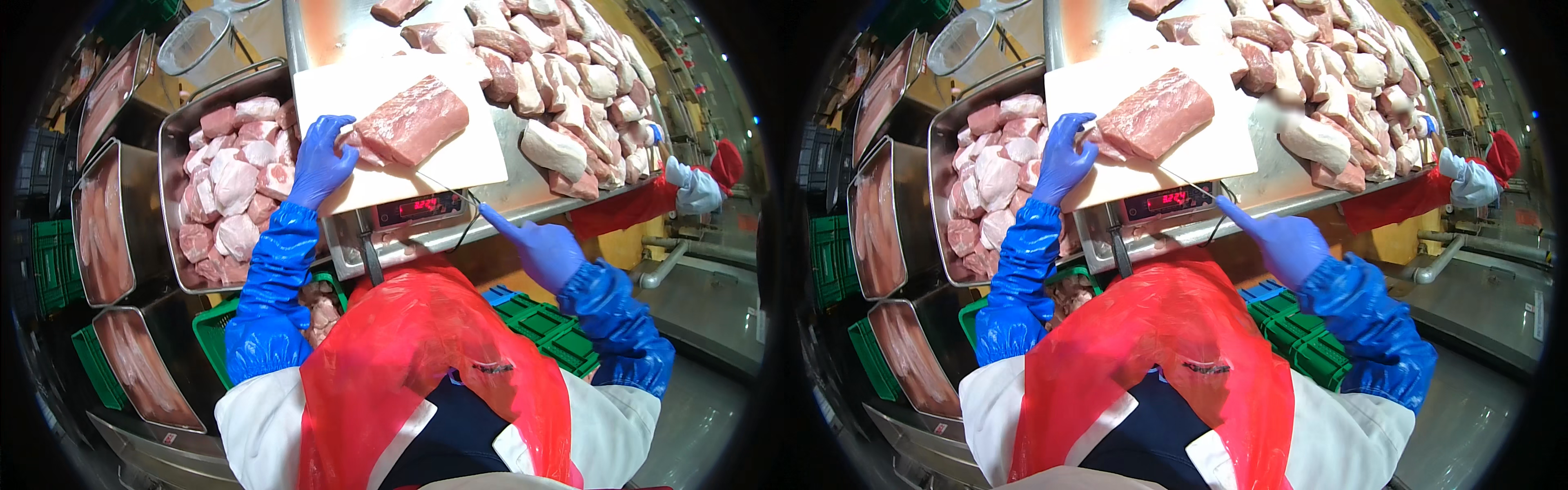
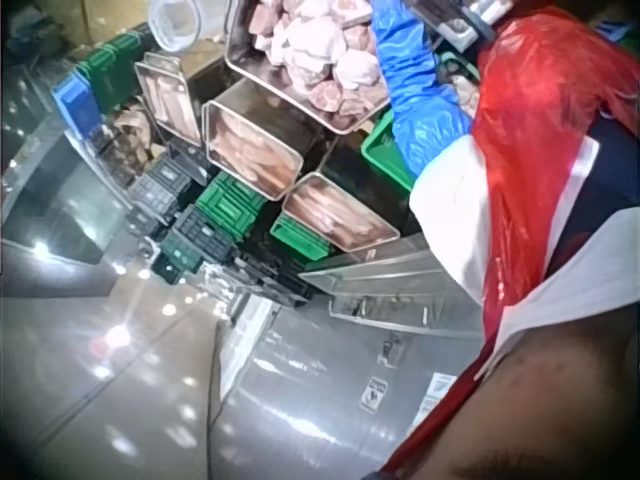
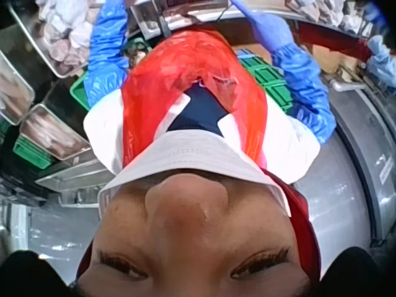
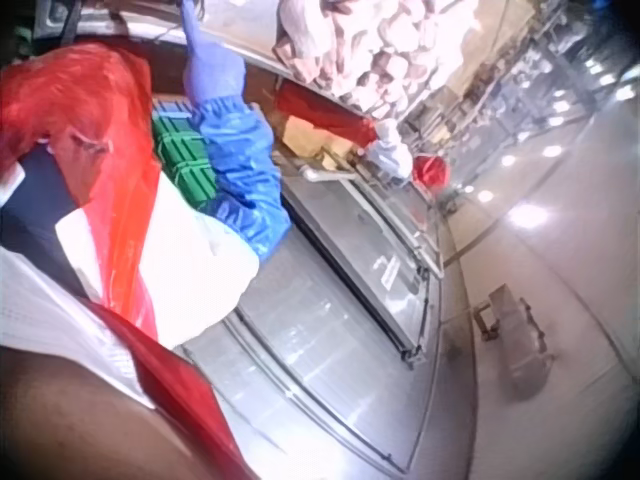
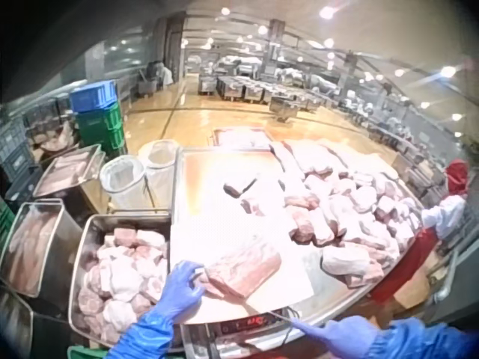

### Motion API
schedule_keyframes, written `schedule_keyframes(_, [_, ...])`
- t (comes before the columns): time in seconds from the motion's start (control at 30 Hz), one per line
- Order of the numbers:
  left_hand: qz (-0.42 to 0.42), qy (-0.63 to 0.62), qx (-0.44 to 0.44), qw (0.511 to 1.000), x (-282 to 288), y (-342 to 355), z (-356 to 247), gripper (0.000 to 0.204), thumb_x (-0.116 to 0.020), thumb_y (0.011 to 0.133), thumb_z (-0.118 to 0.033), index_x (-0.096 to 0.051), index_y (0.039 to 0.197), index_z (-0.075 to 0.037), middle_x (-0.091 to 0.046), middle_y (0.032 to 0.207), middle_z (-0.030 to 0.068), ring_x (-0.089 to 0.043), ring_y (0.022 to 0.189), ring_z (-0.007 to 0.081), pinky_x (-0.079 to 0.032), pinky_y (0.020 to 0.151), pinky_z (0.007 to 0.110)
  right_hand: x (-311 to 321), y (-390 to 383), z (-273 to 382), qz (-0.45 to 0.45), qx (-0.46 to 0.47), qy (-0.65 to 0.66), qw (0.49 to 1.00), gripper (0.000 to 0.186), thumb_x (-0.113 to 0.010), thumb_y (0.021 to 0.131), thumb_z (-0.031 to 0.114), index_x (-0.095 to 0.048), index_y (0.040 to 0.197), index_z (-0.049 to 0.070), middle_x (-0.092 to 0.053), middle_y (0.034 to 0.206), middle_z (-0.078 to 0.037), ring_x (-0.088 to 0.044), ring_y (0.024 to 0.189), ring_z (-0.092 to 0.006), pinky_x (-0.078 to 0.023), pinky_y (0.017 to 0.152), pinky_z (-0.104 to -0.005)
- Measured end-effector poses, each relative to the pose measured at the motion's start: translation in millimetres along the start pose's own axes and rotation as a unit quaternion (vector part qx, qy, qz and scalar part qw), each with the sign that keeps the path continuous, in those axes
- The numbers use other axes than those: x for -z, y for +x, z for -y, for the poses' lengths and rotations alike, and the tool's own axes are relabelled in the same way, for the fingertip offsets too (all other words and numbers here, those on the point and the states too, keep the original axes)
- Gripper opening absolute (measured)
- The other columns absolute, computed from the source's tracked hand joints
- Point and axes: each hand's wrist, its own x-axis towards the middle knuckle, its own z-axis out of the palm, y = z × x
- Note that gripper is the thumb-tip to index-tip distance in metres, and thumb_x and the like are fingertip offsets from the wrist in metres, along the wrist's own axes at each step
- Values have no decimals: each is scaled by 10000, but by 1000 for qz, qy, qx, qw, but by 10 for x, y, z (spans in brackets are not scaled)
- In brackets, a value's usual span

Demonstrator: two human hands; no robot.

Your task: The person cuts large pieces of raw meat on a cutting board using a knife, trimming fat and separating portions. The cut pieces are placed into a green basket while the process continues with additional meat pieces.

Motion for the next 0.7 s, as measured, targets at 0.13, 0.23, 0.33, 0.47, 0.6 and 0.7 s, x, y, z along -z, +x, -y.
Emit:
schedule_keyframes(0.13, [27,19,-28,999,22,-105,-246,394,-674,737,-155,-641,1127,-113,-569,1144,151,-551,1105,354,-473,919,470,33,98,100,-172,62,396,900,771,-508,920,25,-203,1605,204,-673,889,-206,-654,683,-285,-509,643,-403])
schedule_keyframes(0.23, [28,29,-33,999,-19,-150,-49,338,-699,708,-151,-648,1036,-86,-564,1033,137,-555,1013,350,-486,866,450,261,1009,464,-205,90,581,782,732,-493,949,131,-169,1604,89,-637,967,-148,-568,722,-152,-508,699,-323])
schedule_keyframes(0.33, [41,43,-73,996,-92,-159,-109,330,-715,687,-134,-648,1004,-73,-571,1008,134,-561,965,353,-494,838,443,490,2193,619,-169,31,587,791,814,-517,861,140,-148,1573,2,-665,946,-310,-691,692,-320,-575,644,-402])
schedule_keyframes(0.47, [41,71,-87,993,-80,-200,-10,337,-726,672,-100,-643,998,-73,-595,990,123,-571,935,352,-500,819,442,500,2429,835,-110,-24,408,906,833,-536,871,156,-116,1573,-3,-680,920,-329,-706,731,-390,-572,673,-437])
schedule_keyframes(0.6, [37,98,-96,990,-67,-239,-62,282,-715,681,-116,-644,951,-76,-600,967,111,-573,918,333,-498,796,448,96,1735,774,-143,16,256,956,864,-544,866,65,-98,1601,151,-675,874,-305,-685,753,-434,-537,705,-526])
schedule_keyframes(0.7, [20,88,-114,989,-130,-178,-54,234,-702,688,-146,-657,910,-86,-600,916,85,-585,899,305,-500,777,440,-157,1135,751,-111,-16,200,973,932,-532,844,15,-62,1611,258,-661,778,-258,-651,674,-432,-516,650,-533])
